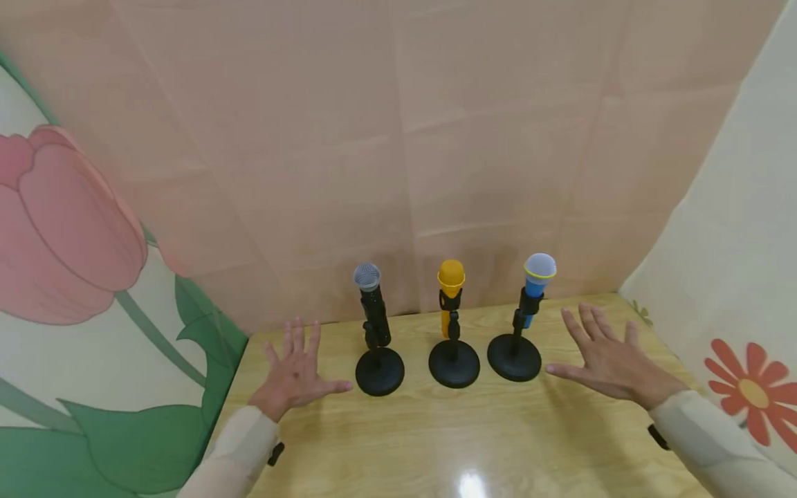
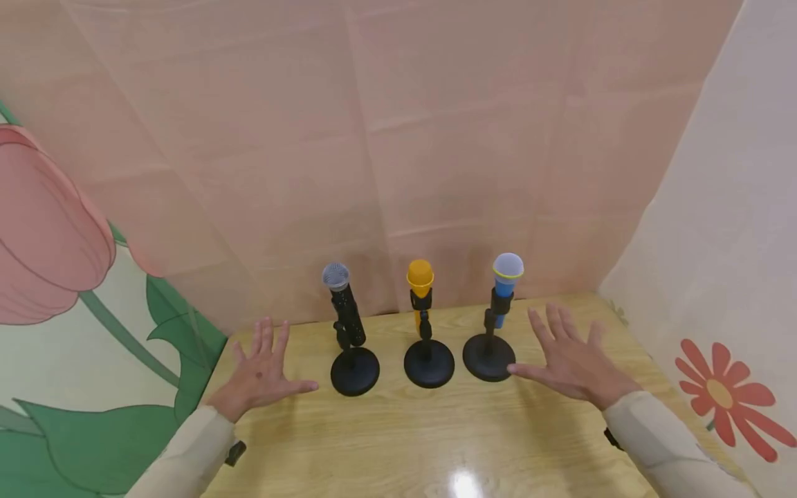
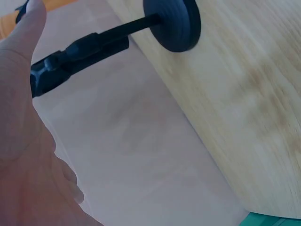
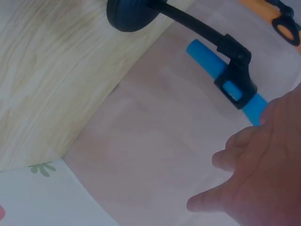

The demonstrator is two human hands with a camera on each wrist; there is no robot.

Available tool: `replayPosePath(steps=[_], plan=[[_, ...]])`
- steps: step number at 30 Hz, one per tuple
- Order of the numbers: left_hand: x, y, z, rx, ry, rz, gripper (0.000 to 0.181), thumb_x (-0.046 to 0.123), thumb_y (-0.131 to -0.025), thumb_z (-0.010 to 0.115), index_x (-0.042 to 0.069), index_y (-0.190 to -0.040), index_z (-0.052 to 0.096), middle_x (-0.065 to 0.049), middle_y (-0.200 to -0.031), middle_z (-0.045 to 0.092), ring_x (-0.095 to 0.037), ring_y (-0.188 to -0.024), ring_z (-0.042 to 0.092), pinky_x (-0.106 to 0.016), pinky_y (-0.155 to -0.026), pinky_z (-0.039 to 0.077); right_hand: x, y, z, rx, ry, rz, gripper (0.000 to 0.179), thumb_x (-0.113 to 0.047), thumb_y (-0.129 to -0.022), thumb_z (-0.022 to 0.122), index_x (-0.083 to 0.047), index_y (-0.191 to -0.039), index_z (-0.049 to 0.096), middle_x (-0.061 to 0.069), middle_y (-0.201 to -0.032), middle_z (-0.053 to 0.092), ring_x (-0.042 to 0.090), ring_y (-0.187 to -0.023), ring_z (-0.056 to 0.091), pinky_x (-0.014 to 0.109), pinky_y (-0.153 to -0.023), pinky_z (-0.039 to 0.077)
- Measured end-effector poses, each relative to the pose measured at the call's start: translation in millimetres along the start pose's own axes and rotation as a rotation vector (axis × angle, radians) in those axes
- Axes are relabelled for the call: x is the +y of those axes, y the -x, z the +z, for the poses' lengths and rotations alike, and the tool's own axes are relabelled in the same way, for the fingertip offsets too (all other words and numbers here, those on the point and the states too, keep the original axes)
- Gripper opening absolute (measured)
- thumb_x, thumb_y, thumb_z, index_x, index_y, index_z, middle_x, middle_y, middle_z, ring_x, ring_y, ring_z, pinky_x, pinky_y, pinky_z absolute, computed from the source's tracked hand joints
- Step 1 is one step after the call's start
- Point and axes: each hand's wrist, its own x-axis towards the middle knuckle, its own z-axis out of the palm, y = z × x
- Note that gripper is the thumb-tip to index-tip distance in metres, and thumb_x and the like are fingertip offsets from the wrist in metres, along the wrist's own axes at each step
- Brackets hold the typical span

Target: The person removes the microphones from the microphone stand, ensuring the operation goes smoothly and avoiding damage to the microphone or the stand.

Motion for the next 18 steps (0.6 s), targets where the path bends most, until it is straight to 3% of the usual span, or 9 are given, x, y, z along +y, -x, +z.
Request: replayPosePath(steps=[6, 13, 18], plan=[[7.1, -6.7, 0.0, 0.020, 0.016, 0.019, 0.138, 0.093, -0.066, 0.054, 0.006, -0.160, 0.005, -0.029, -0.161, -0.006, -0.046, -0.148, -0.008, -0.080, -0.104, -0.001, -4.3, -4.3, -1.0, 0.018, 0.008, -0.024, 0.107, -0.067, -0.091, 0.057, -0.002, -0.159, 0.006, 0.037, -0.158, 0.004, 0.053, -0.145, 0.008, 0.085, -0.097, -0.002], [10.4, -8.0, 2.6, -0.001, 0.021, 0.017, 0.140, 0.096, -0.064, 0.051, 0.007, -0.160, 0.003, -0.028, -0.162, -0.009, -0.045, -0.149, -0.009, -0.079, -0.105, -0.004, -12.4, -7.6, 0.8, 0.010, -0.100, -0.047, 0.107, -0.061, -0.092, 0.060, -0.001, -0.159, 0.002, 0.037, -0.158, 0.001, 0.053, -0.146, 0.000, 0.079, -0.104, -0.004], [12.1, -9.1, 2.8, -0.003, 0.028, 0.021, 0.140, 0.097, -0.064, 0.049, 0.007, -0.160, 0.002, -0.028, -0.162, -0.009, -0.044, -0.149, -0.009, -0.079, -0.105, -0.002, -17.9, -10.2, 0.6, 0.027, -0.113, -0.072, 0.106, -0.059, -0.092, 0.062, 0.001, -0.158, 0.006, 0.038, -0.158, 0.005, 0.053, -0.146, 0.004, 0.076, -0.108, 0.000]])
